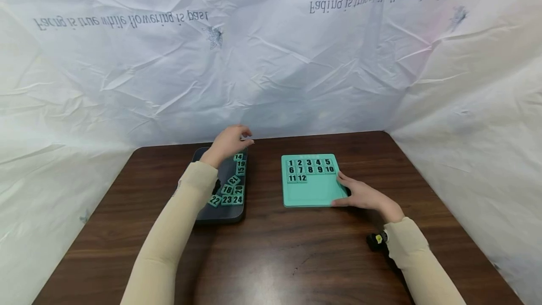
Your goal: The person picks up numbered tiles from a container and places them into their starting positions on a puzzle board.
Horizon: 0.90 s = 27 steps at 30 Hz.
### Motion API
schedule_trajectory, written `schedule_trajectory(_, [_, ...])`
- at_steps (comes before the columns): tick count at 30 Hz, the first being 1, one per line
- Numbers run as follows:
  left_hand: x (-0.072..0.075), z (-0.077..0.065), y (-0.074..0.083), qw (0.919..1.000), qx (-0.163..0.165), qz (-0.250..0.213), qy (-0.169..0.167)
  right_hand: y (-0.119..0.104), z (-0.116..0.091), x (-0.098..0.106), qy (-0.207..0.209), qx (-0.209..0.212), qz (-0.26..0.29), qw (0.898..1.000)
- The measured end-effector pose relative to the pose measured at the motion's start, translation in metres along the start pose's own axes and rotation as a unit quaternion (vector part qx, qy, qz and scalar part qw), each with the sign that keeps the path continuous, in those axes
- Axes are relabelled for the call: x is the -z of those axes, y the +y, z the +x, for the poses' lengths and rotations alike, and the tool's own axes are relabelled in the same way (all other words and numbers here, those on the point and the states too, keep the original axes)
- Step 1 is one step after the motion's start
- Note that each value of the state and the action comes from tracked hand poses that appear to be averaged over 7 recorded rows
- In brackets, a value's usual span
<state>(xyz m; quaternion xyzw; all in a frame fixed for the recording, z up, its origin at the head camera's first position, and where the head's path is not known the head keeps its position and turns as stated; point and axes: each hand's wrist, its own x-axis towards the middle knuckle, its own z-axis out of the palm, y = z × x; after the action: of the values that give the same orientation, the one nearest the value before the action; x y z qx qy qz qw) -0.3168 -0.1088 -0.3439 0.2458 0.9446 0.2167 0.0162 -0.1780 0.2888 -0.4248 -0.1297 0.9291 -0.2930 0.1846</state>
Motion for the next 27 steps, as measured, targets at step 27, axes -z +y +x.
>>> schedule_trajectory(27, [-0.017,-0.049,-0.054,0.9902,-0.034,0.035,-0.131,0.003,0.001,-0.001,0.002,0.003,-0.009,1.000])
